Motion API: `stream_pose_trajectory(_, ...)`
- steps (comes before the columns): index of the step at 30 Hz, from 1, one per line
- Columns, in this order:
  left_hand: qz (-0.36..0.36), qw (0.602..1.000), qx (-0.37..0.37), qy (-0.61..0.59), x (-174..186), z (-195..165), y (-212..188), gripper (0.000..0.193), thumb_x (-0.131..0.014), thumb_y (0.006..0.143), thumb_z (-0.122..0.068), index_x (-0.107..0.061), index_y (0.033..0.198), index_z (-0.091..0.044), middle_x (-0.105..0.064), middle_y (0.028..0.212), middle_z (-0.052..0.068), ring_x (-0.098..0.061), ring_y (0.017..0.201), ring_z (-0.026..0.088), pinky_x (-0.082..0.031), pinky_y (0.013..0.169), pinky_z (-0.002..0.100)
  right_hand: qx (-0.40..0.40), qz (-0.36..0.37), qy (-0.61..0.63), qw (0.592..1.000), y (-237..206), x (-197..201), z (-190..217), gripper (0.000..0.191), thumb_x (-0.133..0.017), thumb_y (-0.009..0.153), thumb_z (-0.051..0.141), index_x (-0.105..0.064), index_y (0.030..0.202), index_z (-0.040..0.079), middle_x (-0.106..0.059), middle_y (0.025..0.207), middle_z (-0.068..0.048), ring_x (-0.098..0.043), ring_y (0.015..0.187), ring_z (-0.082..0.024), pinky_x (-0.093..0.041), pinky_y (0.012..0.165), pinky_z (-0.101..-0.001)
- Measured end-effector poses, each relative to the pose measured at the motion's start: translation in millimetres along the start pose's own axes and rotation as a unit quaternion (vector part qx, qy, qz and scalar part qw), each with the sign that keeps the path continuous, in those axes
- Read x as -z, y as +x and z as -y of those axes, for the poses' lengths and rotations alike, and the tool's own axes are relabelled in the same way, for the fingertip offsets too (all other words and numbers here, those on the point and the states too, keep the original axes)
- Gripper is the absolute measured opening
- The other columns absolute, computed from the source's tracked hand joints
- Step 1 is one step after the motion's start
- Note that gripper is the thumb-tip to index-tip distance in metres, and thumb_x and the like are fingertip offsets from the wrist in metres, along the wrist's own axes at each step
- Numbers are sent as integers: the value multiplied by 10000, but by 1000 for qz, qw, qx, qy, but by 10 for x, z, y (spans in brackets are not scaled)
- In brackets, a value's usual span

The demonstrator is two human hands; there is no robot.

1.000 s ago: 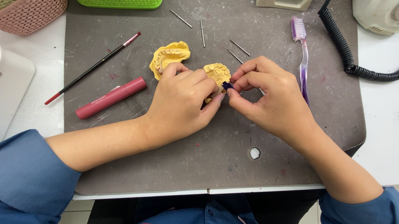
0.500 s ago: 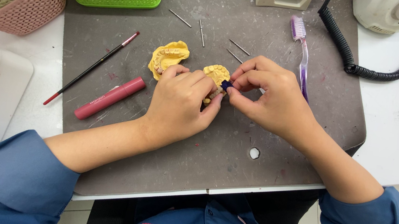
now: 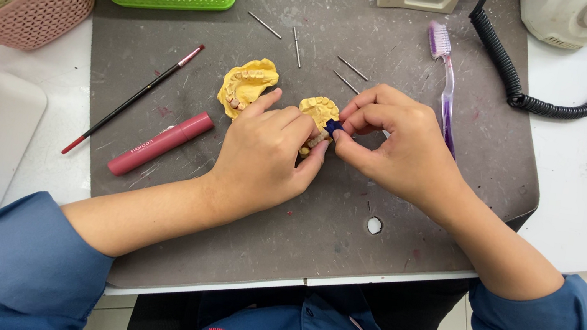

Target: The person uses a rotary handpiece to grind a small tooth-shaped object and repeatedly places it into a yellow dental mold to check fit. The person handles the mold, the tooth-shaped object, and the rotary tool throughout the clip.

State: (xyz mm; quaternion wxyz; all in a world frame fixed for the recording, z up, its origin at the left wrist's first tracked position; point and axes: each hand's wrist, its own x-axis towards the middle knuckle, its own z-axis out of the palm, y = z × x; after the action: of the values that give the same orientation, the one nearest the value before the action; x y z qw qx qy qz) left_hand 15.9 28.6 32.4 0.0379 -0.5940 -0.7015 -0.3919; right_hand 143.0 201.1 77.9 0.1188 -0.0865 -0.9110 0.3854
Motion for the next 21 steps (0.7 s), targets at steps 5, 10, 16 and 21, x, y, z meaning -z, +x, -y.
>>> stream_pose_trajectory(5,11,1000,2,15,-10,-5,5,207,-760,883,-185,-607,832,-55,-600,778,102,-639,767,305,-467,1058,538,22,2,-11,1000,9,-1,36,91,-795,838,72,-734,843,5,-706,1020,-69,-718,872,-170,-579,760,-296)
stream_pose_trajectory(10,13,1000,2,20,-23,-6,-6,196,-758,880,-194,-625,869,-49,-608,811,103,-639,816,304,-469,1014,520,12,9,-13,1000,5,-11,70,101,-791,844,84,-731,852,2,-689,1025,-62,-711,847,-159,-585,627,-262)
stream_pose_trajectory(16,11,1000,6,14,-30,5,-20,182,-761,872,-174,-620,842,-62,-601,793,92,-637,809,301,-470,1012,516,-12,24,-14,1000,4,-48,83,100,-779,855,77,-725,860,-7,-682,1031,-58,-699,784,-155,-568,554,-261)
stream_pose_trajectory(21,-2,1000,4,4,-29,6,-28,182,-762,899,-167,-622,857,-58,-584,783,96,-624,785,313,-489,1027,516,-13,27,6,1000,8,-34,57,98,-772,855,74,-721,857,-10,-677,1033,-61,-711,803,-148,-580,553,-256)
